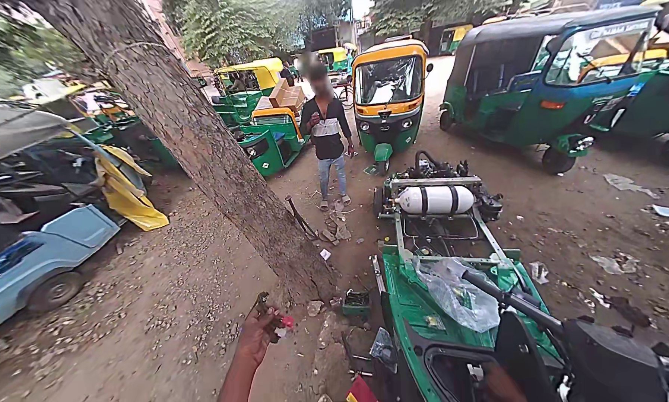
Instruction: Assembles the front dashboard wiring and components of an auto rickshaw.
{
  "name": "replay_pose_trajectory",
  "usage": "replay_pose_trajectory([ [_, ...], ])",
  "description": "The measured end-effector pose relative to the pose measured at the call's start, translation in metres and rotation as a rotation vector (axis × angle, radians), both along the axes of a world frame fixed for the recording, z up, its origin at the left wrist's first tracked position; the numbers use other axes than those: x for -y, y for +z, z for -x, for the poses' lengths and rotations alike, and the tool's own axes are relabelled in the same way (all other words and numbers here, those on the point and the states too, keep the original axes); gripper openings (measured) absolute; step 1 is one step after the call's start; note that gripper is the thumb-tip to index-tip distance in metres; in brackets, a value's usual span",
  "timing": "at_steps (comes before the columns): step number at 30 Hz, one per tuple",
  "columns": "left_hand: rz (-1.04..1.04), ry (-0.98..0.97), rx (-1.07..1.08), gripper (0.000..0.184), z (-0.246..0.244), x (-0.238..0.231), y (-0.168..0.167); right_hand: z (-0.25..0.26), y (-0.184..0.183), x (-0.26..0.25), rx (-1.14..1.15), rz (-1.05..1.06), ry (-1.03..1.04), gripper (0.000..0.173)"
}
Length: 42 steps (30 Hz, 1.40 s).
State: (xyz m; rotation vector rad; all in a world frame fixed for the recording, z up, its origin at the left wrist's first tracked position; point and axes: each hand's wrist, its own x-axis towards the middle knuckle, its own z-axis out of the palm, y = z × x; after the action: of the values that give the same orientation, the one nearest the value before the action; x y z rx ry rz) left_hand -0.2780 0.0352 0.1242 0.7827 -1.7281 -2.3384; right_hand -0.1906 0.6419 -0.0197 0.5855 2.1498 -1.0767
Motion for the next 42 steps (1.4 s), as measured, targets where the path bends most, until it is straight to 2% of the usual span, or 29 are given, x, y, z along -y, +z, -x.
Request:
replay_pose_trajectory([
  [2,0.112,-0.087,-0.086,0.025,0.028,-0.022,0.028,-0.012,-0.024,-0.014,-0.027,0.033,0.039,0.038],
  [4,0.174,-0.190,-0.221,0.027,0.067,-0.051,0.060,-0.003,-0.011,-0.012,0.095,0.013,-0.059,0.043],
  [7,0.193,-0.318,-0.418,0.031,0.121,-0.098,0.111,0.001,-0.053,-0.021,-0.005,0.018,-0.126,0.035],
  [10,0.155,-0.405,-0.481,0.030,0.157,-0.162,0.156,0.005,-0.060,-0.030,0.011,0.023,-0.102,0.031],
  [12,0.133,-0.458,-0.482,0.030,0.170,-0.199,0.167,0.004,-0.061,-0.030,0.030,0.026,-0.087,0.025],
  [18,0.080,-0.609,-0.431,0.027,0.181,-0.303,0.127,0.002,-0.044,-0.030,0.049,0.073,-0.097,0.028],
  [21,0.055,-0.720,-0.341,0.026,0.164,-0.355,0.087,0.002,-0.042,-0.033,0.077,0.073,-0.115,0.032],
  [24,0.048,-0.834,-0.265,0.026,0.143,-0.408,0.042,0.010,-0.045,-0.034,0.086,0.122,-0.131,0.028],
  [27,0.127,-0.943,-0.164,0.029,0.109,-0.448,-0.017,-0.004,-0.051,-0.034,0.095,0.149,-0.155,0.025],
  [29,0.178,-0.991,-0.115,0.032,0.091,-0.472,-0.044,0.002,-0.047,-0.041,0.088,0.147,-0.160,0.027],
  [34,0.345,-1.015,0.099,0.033,0.042,-0.492,-0.103,0.001,-0.051,-0.036,0.095,0.157,-0.164,0.021],
  [37,0.419,-1.006,0.150,0.038,0.025,-0.497,-0.132,0.001,-0.046,-0.038,0.095,0.149,-0.178,0.025],
  [42,0.266,-0.868,0.325,0.039,0.015,-0.492,-0.157,0.000,-0.041,-0.036,0.087,0.155,-0.216,0.022],
])
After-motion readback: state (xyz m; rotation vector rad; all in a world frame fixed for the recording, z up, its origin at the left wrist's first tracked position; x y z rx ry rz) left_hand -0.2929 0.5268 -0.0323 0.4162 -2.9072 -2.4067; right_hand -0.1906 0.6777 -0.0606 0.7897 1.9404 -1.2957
